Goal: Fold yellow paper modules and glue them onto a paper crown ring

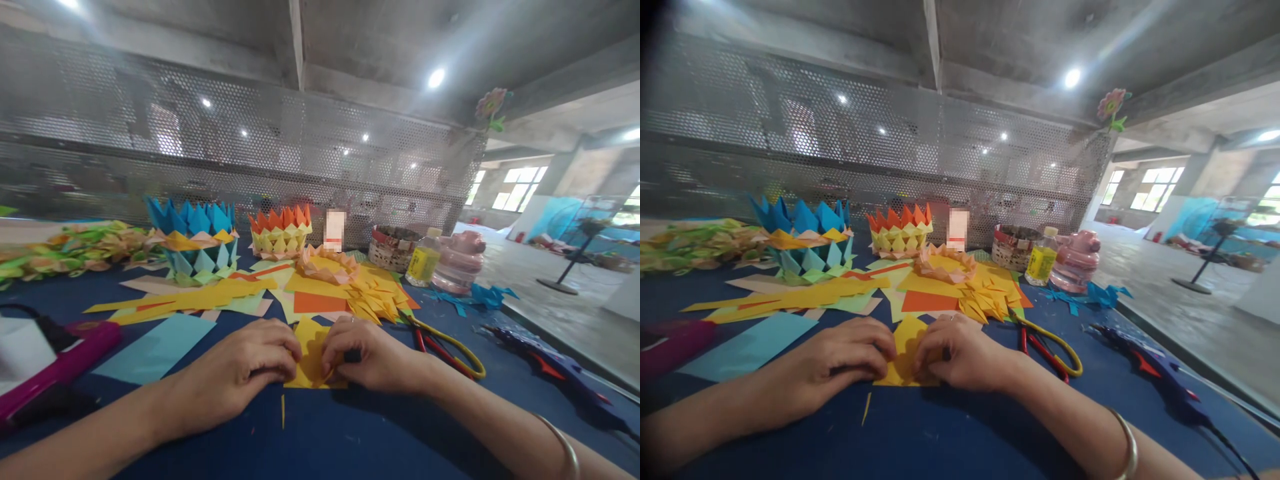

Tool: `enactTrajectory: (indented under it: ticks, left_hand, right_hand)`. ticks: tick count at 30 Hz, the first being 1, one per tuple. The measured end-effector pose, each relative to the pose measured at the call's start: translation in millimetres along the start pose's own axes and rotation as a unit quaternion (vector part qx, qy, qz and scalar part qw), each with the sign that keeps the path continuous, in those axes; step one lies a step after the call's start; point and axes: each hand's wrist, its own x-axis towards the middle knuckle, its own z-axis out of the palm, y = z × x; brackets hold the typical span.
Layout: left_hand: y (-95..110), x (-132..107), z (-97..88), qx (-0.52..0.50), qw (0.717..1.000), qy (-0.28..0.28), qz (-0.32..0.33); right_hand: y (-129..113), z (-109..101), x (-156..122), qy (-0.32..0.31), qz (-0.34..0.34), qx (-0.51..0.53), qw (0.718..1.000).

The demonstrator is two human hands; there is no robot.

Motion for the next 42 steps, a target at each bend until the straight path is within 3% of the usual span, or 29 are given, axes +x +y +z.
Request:
enactTrajectory:
  ticks: [10,15,18,23,30,42]
  left_hand:
    - [-1.1,-0.5,-1.8,0.026,1.0,-0.01,-0.011]
    - [0.2,2.5,-3.0,-0.017,1.0,0.001,0.017]
    - [3.7,3.1,-3.1,-0.067,0.998,0.013,-0.005]
    - [7.4,5.0,-0.9,-0.076,0.996,-0.015,-0.048]
    - [7.3,8.4,7.5,-0.071,0.992,-0.008,-0.101]
    - [9.6,13.2,14.6,-0.059,0.989,0.008,-0.134]
  right_hand:
    - [1.1,-1.3,-2.8,0.005,0.069,0.071,0.995]
    - [2.5,-3.6,-1.7,-0.032,0.056,0.101,0.993]
    - [1.7,-6.4,-1.4,-0.042,0.053,0.122,0.99]
    - [1.2,-9.1,-1.7,-0.059,0.062,0.177,0.98]
    - [8.3,-5.7,-0.8,-0.052,0.033,0.138,0.988]
    - [-10.3,18.2,3.2,0.024,0.118,-0.003,0.993]
